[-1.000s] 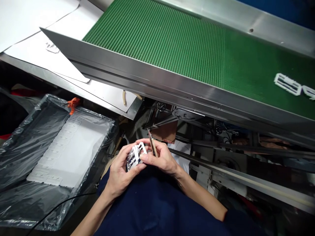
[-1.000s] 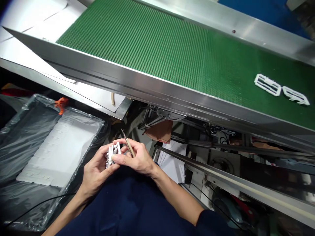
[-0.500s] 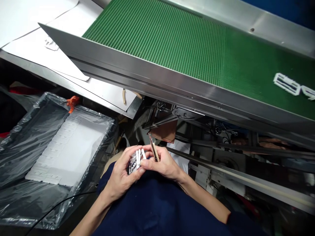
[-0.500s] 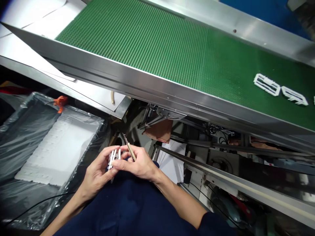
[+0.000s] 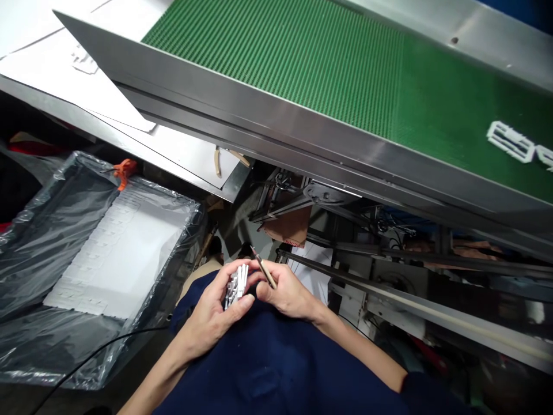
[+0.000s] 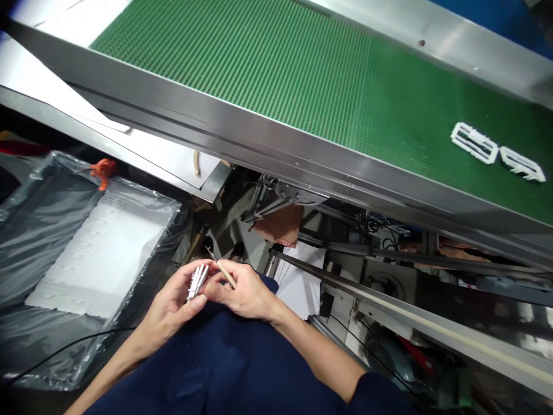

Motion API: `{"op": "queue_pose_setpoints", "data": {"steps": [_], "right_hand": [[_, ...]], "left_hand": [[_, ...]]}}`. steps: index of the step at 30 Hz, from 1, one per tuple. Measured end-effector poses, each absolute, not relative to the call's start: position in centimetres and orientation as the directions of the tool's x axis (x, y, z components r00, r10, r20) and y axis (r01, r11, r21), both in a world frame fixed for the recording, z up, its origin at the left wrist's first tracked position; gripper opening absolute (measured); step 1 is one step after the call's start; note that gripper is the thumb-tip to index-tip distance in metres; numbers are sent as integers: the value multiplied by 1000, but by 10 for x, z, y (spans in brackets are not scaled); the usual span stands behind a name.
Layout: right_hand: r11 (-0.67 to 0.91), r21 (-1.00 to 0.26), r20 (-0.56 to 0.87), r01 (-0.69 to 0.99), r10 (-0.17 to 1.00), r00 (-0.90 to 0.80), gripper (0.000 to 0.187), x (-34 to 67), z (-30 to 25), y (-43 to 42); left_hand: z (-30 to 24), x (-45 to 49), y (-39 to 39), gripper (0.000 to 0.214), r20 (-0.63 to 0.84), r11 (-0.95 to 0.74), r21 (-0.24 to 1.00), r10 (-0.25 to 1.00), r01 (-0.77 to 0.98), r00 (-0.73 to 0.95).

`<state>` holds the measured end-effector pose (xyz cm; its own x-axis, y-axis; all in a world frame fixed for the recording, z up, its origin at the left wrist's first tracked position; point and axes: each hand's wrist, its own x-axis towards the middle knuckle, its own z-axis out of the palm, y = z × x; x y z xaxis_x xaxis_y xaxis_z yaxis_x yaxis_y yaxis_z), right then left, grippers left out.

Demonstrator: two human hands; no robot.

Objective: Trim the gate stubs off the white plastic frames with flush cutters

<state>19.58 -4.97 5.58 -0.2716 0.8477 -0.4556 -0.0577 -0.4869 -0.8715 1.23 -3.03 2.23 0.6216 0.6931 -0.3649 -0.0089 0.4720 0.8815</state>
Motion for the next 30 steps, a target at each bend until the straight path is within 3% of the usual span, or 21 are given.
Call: {"op": "queue_pose_setpoints", "data": {"steps": [4, 8, 14, 30], "right_hand": [[-446, -891, -454, 86, 863, -222, 54, 193, 63, -53], [-362, -896, -399, 257, 911, -108, 36, 196, 75, -56], [-183, -863, -309, 471, 928, -206, 27, 206, 87, -64], [-145, -798, -334, 586, 914, -229, 28, 206, 88, -68]], "left_hand": [[23, 18, -32, 41, -356, 480, 873, 746, -84, 562], [26, 17, -30, 35, -342, 401, 916, 764, 12, 547], [23, 14, -28, 36, -282, 257, 959, 813, 121, 510], [22, 15, -24, 32, -57, -35, 985, 854, 167, 517]]}}
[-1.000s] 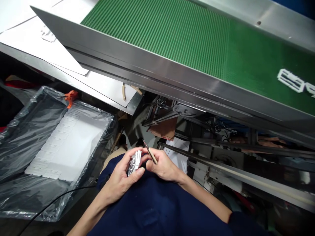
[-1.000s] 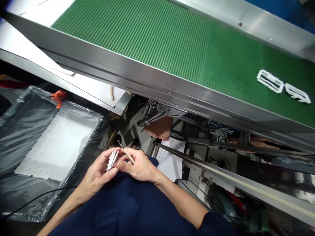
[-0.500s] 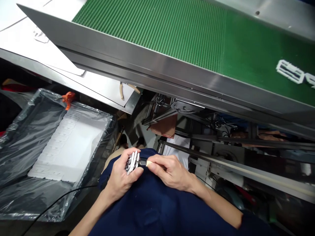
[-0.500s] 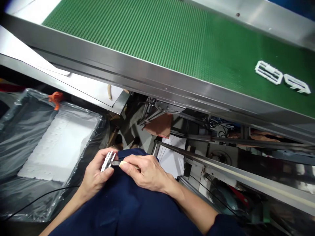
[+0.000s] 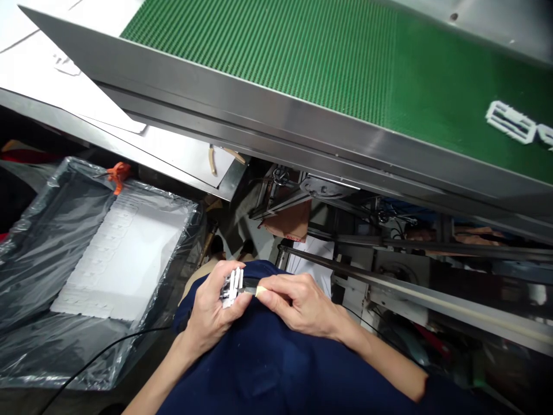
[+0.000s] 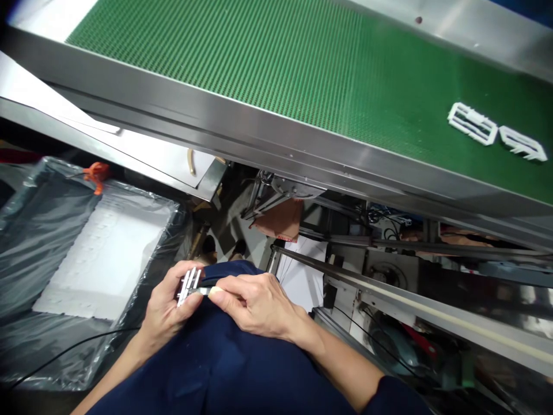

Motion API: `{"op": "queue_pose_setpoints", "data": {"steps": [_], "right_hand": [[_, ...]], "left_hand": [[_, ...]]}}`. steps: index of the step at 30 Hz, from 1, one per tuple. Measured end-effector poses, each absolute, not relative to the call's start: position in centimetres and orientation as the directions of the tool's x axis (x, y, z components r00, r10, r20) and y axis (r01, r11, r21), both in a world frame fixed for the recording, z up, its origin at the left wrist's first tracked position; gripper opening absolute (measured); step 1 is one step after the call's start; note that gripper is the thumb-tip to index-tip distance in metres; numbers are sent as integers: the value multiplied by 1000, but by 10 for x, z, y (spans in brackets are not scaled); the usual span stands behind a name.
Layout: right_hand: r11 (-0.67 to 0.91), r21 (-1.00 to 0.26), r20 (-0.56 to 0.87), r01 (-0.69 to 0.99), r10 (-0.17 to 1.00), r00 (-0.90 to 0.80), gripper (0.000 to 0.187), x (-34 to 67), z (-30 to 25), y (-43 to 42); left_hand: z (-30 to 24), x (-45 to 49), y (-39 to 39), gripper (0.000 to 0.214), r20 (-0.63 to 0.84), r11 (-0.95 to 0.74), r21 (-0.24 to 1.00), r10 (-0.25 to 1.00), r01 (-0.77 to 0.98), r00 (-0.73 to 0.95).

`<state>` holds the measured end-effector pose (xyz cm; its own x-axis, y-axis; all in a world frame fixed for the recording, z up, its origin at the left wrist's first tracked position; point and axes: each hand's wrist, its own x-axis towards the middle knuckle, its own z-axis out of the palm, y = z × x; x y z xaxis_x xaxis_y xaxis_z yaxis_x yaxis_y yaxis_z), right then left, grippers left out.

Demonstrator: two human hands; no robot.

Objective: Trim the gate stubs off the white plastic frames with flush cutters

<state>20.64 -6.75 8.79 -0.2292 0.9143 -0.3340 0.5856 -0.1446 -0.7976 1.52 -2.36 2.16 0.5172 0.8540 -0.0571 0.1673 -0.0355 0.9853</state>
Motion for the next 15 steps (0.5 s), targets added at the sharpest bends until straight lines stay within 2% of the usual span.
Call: {"op": "queue_pose_setpoints", "data": {"steps": [15], "right_hand": [[-139, -758, -330, 637, 924, -191, 27, 201, 89, -66]], "left_hand": [[27, 17, -20, 24, 4, -161, 948, 867, 274, 497]]}}
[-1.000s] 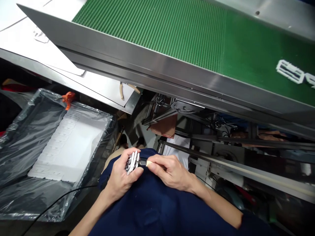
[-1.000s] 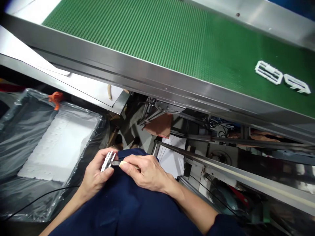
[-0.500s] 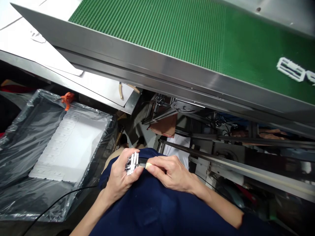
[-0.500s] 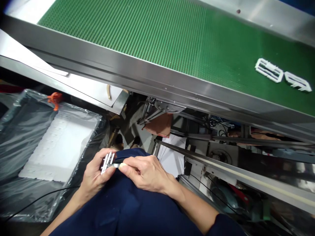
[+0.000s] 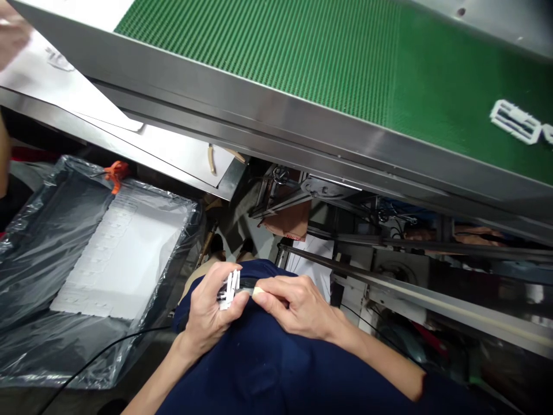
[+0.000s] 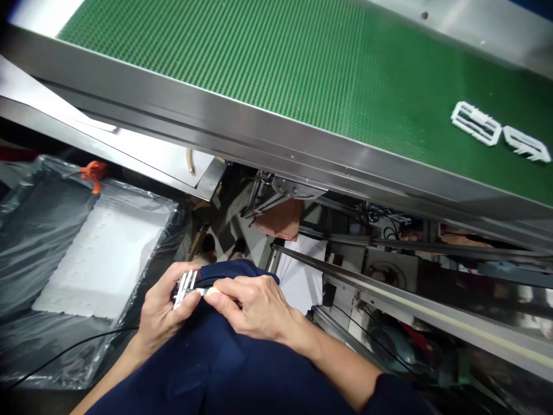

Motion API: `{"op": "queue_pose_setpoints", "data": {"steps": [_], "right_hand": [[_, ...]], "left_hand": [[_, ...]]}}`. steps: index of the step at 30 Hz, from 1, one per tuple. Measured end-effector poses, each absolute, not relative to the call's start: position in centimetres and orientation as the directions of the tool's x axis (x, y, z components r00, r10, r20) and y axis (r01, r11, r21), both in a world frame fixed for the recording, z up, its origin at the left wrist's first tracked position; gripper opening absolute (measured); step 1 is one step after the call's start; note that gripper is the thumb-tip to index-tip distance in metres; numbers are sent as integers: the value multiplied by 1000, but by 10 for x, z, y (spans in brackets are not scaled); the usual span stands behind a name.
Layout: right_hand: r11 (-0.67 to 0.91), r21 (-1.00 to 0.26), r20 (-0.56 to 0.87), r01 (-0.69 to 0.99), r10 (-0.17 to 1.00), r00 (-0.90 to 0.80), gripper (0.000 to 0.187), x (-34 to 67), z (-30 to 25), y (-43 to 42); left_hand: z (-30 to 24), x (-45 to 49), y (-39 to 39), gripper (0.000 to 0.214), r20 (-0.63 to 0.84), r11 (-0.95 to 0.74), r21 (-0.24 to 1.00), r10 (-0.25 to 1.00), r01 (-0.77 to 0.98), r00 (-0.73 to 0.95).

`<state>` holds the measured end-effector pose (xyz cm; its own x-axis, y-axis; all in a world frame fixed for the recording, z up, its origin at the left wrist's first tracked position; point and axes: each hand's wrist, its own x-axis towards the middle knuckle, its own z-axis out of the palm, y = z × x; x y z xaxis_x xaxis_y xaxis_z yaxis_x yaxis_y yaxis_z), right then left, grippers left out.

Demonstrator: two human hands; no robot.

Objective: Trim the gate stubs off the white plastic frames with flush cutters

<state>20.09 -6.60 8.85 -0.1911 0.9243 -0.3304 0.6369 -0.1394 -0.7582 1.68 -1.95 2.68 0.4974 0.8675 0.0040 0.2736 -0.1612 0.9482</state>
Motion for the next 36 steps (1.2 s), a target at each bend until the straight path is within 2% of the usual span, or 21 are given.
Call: {"op": "queue_pose_setpoints", "data": {"steps": [10, 15, 24, 28, 36], "right_hand": [[-152, -729, -340, 668, 927, -160, 27, 197, 89, -62], [-186, -736, -328, 651, 939, -103, 27, 197, 86, -64], [-329, -831, -379, 449, 925, -25, 25, 198, 83, -56], [-342, -841, -397, 419, 916, -49, 26, 193, 82, -46], [-398, -826, -468, 399, 879, -93, 30, 186, 77, -38]], "left_hand": [[24, 20, -23, 23, 49, -188, 930, 915, 315, 401], [23, 20, -21, 30, 25, -167, 932, 915, 322, 402], [22, 18, -19, 39, 97, -256, 922, 879, 292, 467], [22, 18, -20, 40, 120, -285, 908, 879, 308, 461], [17, 13, -27, 35, -7, -134, 961, 863, 243, 506]]}}
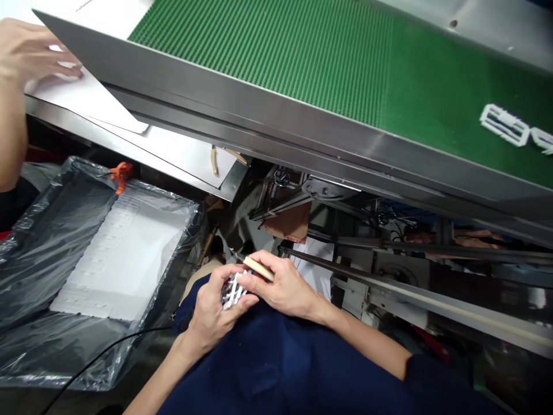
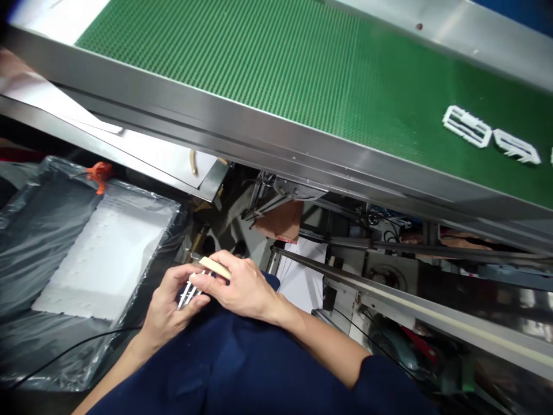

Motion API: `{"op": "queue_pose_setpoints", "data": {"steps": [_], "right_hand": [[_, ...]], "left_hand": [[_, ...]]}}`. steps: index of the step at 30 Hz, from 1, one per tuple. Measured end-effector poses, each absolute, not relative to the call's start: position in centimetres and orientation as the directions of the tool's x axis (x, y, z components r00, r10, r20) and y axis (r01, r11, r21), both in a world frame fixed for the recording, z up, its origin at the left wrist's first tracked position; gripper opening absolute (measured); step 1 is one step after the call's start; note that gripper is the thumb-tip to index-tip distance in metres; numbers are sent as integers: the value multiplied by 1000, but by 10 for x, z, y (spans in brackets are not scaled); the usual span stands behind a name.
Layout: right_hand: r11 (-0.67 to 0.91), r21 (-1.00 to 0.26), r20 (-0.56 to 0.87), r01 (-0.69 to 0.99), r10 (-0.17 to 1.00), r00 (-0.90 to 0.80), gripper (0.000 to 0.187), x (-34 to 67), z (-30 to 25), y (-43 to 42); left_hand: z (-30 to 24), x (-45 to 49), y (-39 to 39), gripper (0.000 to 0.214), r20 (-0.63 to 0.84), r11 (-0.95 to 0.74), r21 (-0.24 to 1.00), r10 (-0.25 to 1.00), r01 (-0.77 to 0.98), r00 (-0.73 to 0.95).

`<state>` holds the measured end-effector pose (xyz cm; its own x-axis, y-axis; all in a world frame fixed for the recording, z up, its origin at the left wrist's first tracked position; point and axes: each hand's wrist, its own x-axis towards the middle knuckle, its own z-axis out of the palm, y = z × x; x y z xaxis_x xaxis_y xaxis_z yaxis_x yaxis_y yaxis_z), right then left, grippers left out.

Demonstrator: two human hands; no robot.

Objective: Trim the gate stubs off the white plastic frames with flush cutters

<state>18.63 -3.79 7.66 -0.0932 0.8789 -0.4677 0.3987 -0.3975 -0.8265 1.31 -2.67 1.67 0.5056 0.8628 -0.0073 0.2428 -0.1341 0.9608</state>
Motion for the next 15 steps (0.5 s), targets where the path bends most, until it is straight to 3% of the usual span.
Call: {"op": "queue_pose_setpoints", "data": {"steps": [6, 12, 15], "right_hand": [[-437, -824, -500, 360, 860, -102, 27, 181, 64, -37], [-434, -821, -501, 372, 860, -102, 29, 176, 60, -35], [-431, -827, -476, 360, 879, -42, 32, 176, 49, -24]], "left_hand": [[16, 12, -28, 35, -214, 128, 972, 820, 195, 530], [20, 13, -24, 27, -311, 273, 950, 790, 151, 528], [15, 17, -12, 31, -452, 497, 868, 785, 7, 423]]}}
